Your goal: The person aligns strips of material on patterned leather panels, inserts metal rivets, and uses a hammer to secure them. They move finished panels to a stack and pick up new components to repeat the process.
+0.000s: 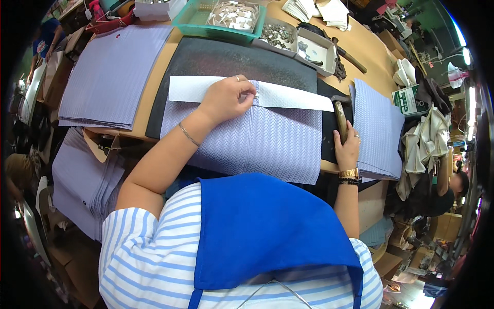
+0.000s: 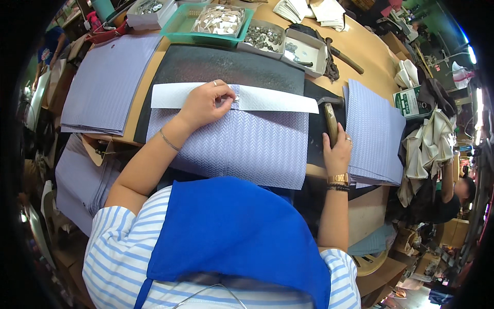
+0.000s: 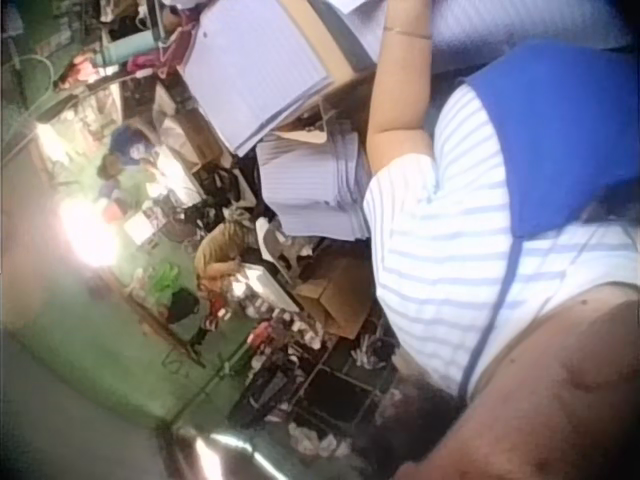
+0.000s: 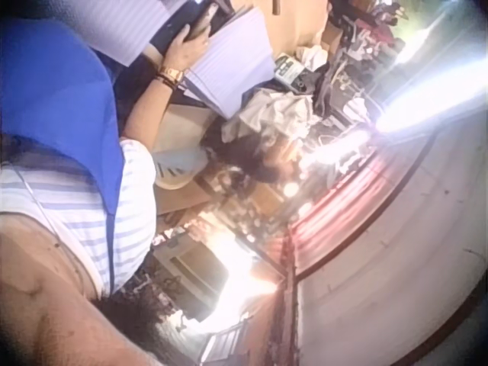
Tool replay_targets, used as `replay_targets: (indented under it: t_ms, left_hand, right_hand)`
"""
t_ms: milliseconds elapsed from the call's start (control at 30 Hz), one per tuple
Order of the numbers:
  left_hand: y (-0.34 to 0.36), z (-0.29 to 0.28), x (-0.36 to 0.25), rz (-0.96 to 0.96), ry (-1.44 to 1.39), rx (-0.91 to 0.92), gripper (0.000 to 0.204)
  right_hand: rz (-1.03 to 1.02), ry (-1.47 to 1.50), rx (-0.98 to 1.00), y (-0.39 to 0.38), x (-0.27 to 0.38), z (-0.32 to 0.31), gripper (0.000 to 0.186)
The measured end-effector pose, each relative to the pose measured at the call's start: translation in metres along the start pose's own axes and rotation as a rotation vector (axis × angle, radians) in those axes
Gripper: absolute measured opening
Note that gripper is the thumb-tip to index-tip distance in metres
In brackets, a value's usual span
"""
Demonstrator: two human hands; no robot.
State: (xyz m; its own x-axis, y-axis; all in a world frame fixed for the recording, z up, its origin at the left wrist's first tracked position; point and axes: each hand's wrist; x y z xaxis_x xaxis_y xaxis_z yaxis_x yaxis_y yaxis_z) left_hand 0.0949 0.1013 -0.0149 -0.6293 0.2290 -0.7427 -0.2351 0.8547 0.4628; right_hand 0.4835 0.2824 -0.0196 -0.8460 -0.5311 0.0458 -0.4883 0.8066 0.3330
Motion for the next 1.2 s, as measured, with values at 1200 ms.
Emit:
replay_targets:
  t_ms: [1200]
  left_hand:
    - [0.000, -0.005, 0.005, -0.103, 0.029, 0.024, 0.010]
  right_hand:
    - [-0.199, 0.788, 0.324, -0.015, 0.159, -0.050, 0.070]
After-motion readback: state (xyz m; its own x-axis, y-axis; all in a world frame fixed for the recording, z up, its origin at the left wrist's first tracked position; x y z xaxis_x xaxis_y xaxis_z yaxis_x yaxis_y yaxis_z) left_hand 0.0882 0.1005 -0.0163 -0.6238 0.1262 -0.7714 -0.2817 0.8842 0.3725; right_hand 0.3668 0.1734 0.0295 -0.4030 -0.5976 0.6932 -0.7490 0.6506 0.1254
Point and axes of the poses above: each hand's wrist, its own y-axis towards the middle knuckle, its own z-axis out of the palm, x = y × z, and after that the axes turned 9 degrees about -y, right-handed
